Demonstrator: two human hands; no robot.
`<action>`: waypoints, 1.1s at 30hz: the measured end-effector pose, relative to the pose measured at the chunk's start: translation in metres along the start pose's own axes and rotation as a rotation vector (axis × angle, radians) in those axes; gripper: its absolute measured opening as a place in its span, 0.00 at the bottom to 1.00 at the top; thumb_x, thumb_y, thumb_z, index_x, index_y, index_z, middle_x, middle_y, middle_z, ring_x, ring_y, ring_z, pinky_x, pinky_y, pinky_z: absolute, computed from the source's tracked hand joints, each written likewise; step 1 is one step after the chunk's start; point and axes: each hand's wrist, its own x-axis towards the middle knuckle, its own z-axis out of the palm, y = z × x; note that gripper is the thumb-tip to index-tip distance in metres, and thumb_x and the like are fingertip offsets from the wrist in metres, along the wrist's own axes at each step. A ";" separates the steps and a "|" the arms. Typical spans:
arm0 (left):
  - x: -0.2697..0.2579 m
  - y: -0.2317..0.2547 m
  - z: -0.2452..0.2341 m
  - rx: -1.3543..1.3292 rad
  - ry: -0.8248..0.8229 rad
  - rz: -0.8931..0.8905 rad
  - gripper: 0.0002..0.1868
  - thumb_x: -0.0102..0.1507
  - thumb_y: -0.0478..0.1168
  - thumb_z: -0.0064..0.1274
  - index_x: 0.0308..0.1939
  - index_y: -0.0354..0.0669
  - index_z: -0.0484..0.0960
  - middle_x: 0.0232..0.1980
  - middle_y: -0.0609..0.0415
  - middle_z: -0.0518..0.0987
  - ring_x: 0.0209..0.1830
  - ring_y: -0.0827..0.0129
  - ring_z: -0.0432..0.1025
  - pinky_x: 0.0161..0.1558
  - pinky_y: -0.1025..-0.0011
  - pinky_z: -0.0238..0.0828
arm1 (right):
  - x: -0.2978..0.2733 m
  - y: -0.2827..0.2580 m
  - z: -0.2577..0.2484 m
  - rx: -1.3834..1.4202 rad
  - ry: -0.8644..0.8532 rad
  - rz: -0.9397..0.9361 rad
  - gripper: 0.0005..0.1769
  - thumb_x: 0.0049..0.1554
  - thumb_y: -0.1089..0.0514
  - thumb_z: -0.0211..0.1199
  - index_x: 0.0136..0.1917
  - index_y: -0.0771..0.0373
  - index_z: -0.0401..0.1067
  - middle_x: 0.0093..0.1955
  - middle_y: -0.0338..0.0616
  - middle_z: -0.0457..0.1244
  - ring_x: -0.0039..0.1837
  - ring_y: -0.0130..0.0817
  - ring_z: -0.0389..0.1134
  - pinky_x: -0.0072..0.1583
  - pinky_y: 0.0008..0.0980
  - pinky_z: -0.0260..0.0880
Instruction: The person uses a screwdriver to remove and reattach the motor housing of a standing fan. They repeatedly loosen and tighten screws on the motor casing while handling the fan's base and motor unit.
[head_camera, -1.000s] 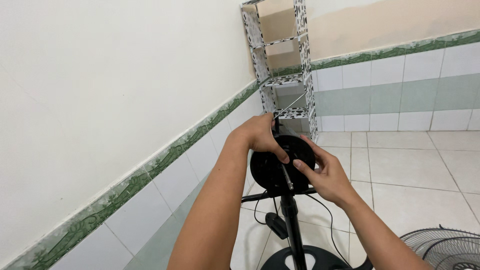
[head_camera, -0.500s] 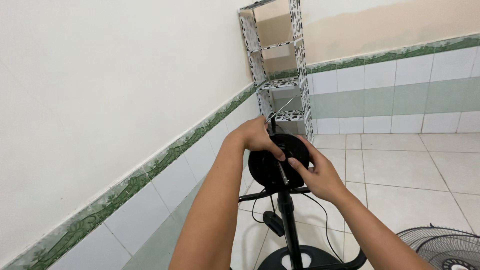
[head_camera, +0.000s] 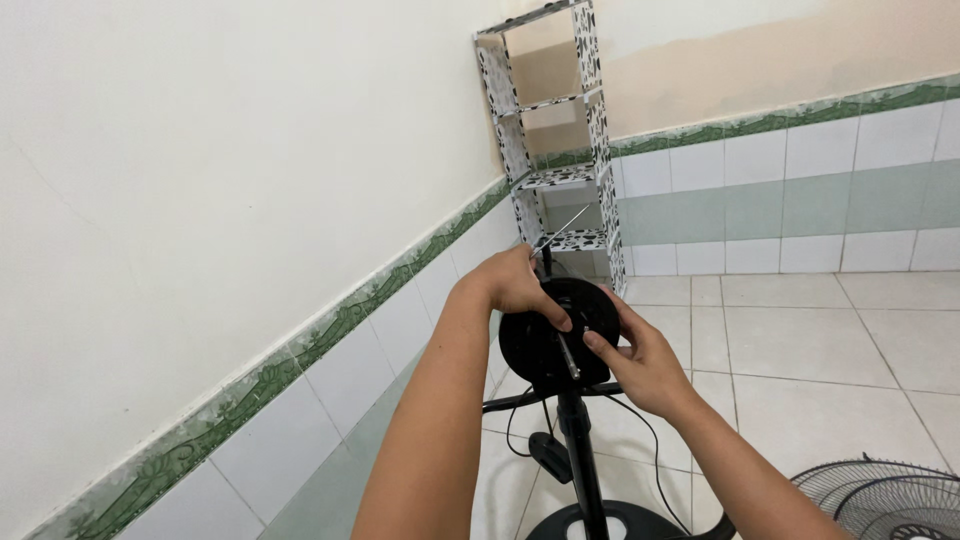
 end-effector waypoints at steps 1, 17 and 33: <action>-0.002 0.000 0.002 -0.003 0.003 -0.007 0.59 0.26 0.58 0.74 0.56 0.25 0.77 0.51 0.40 0.83 0.50 0.53 0.79 0.54 0.66 0.76 | -0.001 0.002 0.000 -0.001 -0.010 -0.035 0.41 0.59 0.57 0.60 0.82 0.55 0.49 0.72 0.50 0.62 0.65 0.30 0.68 0.57 0.30 0.75; -0.005 0.003 -0.005 0.060 -0.003 0.020 0.60 0.27 0.58 0.75 0.57 0.28 0.73 0.54 0.40 0.81 0.53 0.52 0.78 0.56 0.64 0.75 | -0.007 -0.013 0.002 -0.150 0.097 0.027 0.38 0.59 0.55 0.66 0.80 0.56 0.60 0.62 0.49 0.71 0.47 0.43 0.75 0.50 0.40 0.76; -0.051 -0.015 0.009 -0.222 0.367 0.029 0.53 0.40 0.66 0.74 0.53 0.31 0.71 0.52 0.37 0.77 0.55 0.52 0.72 0.57 0.62 0.72 | 0.049 0.054 -0.009 0.113 -0.101 -0.202 0.29 0.58 0.57 0.65 0.71 0.69 0.68 0.61 0.51 0.67 0.59 0.32 0.69 0.60 0.32 0.70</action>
